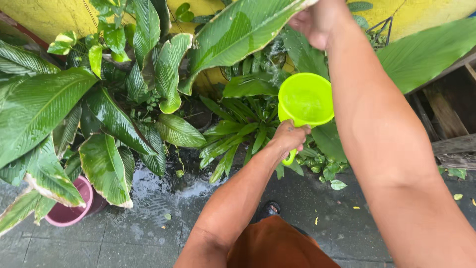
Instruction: The person scoops water from buckets using a dipper and splashes the water onto various plants by hand.
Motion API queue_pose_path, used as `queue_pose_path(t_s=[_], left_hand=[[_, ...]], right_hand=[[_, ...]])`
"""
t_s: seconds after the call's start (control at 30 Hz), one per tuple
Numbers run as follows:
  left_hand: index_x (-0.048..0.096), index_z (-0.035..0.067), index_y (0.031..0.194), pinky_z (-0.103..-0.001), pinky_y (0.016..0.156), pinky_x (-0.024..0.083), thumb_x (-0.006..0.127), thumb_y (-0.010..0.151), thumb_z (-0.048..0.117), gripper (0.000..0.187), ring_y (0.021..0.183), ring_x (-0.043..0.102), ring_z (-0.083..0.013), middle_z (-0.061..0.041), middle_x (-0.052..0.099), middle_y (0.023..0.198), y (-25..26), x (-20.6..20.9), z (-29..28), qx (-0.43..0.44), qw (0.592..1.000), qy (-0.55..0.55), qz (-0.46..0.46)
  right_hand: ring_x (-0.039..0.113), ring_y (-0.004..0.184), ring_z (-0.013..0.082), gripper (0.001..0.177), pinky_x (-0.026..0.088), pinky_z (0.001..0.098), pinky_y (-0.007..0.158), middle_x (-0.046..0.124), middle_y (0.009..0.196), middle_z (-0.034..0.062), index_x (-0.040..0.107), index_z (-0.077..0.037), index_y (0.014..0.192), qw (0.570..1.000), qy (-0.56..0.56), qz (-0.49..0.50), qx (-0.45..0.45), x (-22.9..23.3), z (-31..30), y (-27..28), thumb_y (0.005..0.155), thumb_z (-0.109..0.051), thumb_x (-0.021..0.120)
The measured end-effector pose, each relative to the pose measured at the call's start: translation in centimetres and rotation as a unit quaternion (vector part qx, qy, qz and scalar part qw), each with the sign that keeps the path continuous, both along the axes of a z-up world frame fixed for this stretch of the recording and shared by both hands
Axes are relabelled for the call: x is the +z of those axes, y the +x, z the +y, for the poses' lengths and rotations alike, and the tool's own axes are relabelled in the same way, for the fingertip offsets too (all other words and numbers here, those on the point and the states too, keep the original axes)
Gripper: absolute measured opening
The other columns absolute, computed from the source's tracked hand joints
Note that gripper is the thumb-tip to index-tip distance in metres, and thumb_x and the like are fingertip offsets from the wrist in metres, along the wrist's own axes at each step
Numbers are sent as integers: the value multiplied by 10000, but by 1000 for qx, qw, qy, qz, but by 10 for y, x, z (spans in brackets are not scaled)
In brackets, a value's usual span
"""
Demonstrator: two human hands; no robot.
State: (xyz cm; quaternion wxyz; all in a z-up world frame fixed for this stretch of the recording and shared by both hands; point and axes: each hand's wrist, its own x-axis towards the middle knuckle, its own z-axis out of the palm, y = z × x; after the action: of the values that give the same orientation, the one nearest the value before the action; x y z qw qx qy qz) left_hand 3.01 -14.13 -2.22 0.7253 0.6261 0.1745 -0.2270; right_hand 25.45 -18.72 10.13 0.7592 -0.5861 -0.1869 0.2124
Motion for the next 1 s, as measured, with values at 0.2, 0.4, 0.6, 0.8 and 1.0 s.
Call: queue_pose_path(t_s=[0.2, 0.4, 0.6, 0.8, 1.0], left_hand=[[589, -39, 1064, -347, 435, 451, 671, 929, 212, 296, 465, 538, -145, -82, 616, 701, 11, 28, 15, -27, 997, 53, -53], [632, -40, 1045, -322, 460, 491, 666, 922, 217, 287, 476, 583, -146, -90, 648, 718, 11, 29, 17, -89, 983, 113, -111], [589, -21, 1048, -330, 411, 412, 669, 921, 206, 272, 470, 499, -138, -54, 579, 691, 19, 0, 24, -25, 1000, -2, -16], [584, -32, 1071, -318, 409, 404, 678, 933, 228, 309, 470, 493, -138, -61, 578, 701, 15, 4, 33, -10, 1000, 3, -3], [595, -34, 1076, -308, 442, 497, 689, 923, 218, 309, 515, 585, -127, -61, 640, 771, 14, 15, 31, -32, 994, 75, -67]], right_hand=[[674, 822, 284, 293, 554, 444, 745, 713, 915, 192, 708, 53, 984, 830, -544, -26, -119, -92, -57, -19, 895, -207, 608], [681, 822, 326, 340, 516, 451, 680, 709, 958, 215, 693, 39, 1111, 811, -549, 142, -146, -212, -95, -37, 981, -257, 589], [646, 1283, 412, 668, 544, 550, 1130, 575, 1466, 311, 492, 98, 1448, 955, 178, 235, -33, -83, -17, 27, 1055, -374, 226], [618, 1335, 381, 516, 464, 534, 1169, 588, 1437, 289, 512, 134, 1356, 999, 16, -27, -7, -1, 1, 17, 1068, -294, 531], [635, 715, 243, 279, 506, 434, 651, 715, 897, 193, 761, 100, 1028, 747, -661, -4, -79, -124, -68, -33, 798, -38, 686]])
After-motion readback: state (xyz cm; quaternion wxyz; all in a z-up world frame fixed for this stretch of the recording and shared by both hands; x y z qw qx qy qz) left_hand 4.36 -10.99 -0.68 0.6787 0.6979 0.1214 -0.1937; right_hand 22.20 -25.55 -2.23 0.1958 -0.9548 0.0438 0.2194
